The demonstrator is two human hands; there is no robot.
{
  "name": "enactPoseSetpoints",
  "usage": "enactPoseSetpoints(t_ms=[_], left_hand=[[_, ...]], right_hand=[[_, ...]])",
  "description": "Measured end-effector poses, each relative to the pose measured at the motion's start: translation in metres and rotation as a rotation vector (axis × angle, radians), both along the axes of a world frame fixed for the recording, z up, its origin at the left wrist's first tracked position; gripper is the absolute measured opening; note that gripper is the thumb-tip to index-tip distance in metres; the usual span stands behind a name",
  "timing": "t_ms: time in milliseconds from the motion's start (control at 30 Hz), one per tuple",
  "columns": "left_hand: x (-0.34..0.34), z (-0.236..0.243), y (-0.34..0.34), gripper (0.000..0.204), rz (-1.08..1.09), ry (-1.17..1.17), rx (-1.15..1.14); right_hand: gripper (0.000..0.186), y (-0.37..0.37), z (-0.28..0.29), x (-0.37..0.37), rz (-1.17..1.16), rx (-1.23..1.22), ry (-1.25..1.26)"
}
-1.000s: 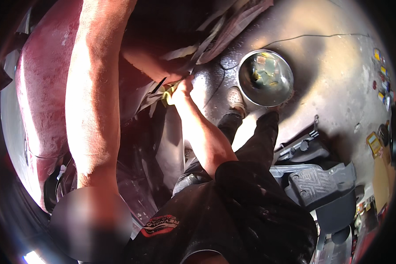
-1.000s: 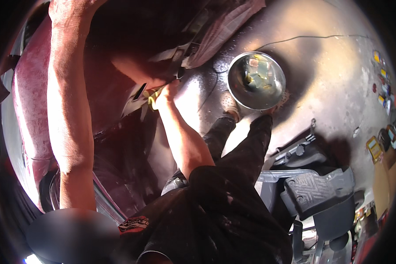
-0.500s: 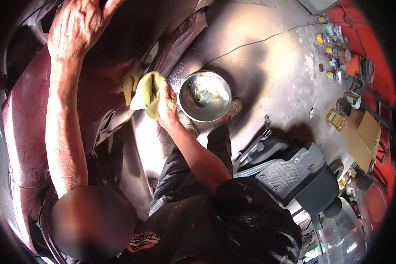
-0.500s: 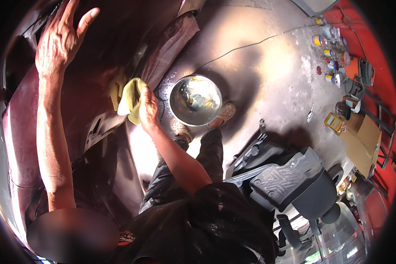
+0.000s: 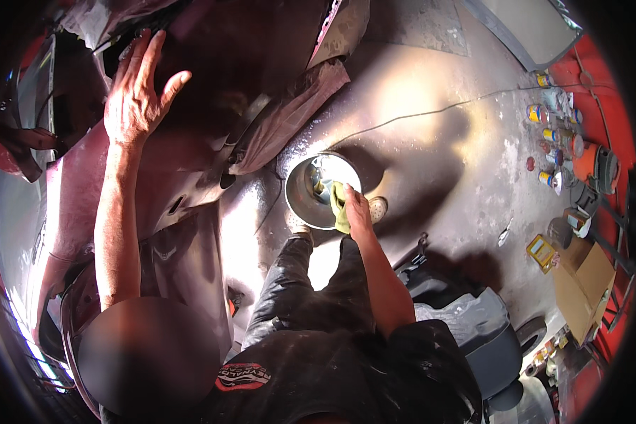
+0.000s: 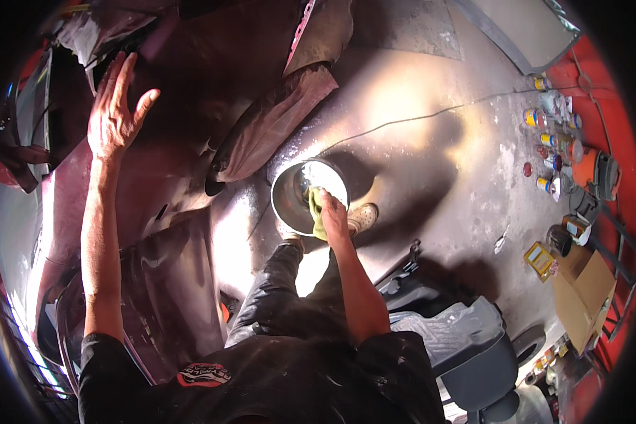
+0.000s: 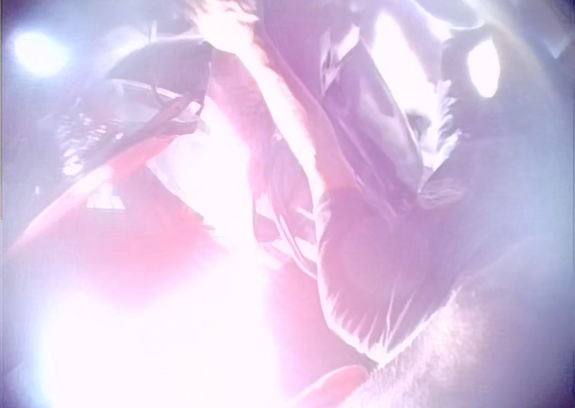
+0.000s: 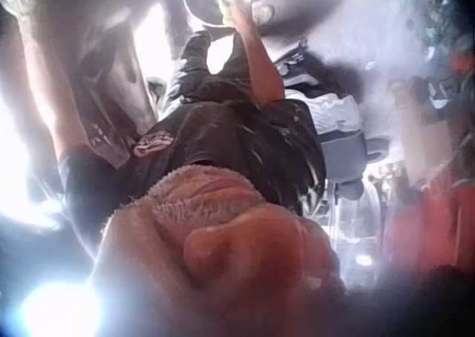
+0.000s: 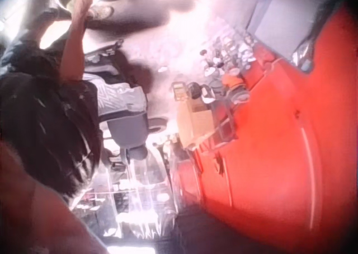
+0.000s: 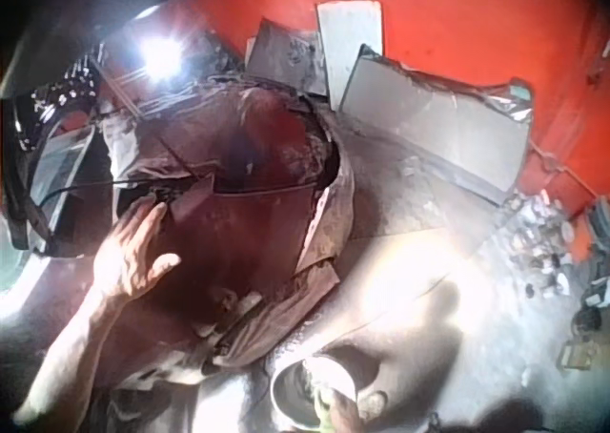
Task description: The person sands the front fender of a maroon car using a sanding block and water from a bucket, then wipes the surface with a cloth. The person repeatedly dips the sanding block into the bucket and continues sanding different areas of the fender.
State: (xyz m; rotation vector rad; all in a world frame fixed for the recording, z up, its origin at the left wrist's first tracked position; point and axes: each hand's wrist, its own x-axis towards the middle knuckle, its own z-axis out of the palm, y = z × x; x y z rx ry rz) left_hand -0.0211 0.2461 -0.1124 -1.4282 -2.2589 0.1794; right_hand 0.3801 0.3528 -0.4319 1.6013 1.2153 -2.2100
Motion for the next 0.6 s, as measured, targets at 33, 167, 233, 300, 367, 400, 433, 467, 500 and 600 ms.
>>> enactPoseSetpoints(t_ms=[33,167,233,300,367,400,433,467,500,600], left_hand=[[0.002,0.003,0.002,0.075,0.000,-0.007,-0.003],[0.006,0.017,-0.001,0.079,0.039,-0.003,-0.046],[0.004,0.005,0.007,0.082,0.037,-0.024,-0.042],[0.001,-0.006,0.024,0.081,0.032,-0.076,-0.033],[0.009,0.017,0.005,0.082,0.104,-0.068,-0.081],[0.009,0.016,0.003,0.082,0.094,-0.056,-0.071],[0.009,0.014,0.003,0.083,0.083,-0.044,-0.061],[0.008,0.012,0.003,0.084,0.071,-0.031,-0.053],[0.008,0.009,0.002,0.083,0.060,0.006,-0.050],[0.009,0.008,0.001,0.083,0.068,0.000,-0.030]], right_hand=[[0.048,0.005,0.014,-0.001,-0.052,0.023,0.053],[0.050,-0.005,-0.026,0.001,0.203,0.277,0.075],[0.049,-0.005,-0.028,0.002,0.278,0.448,0.021],[0.046,-0.009,-0.035,0.003,0.254,0.590,0.001],[0.049,-0.035,-0.039,-0.004,0.374,0.561,0.040],[0.048,-0.038,-0.038,-0.006,0.413,0.609,0.032],[0.047,-0.038,-0.038,-0.004,0.440,0.567,0.020],[0.046,-0.038,-0.038,-0.003,0.474,0.559,0.009],[0.045,-0.037,-0.037,-0.002,0.510,0.552,0.000],[0.043,-0.046,-0.041,0.003,0.595,0.612,-0.018]])
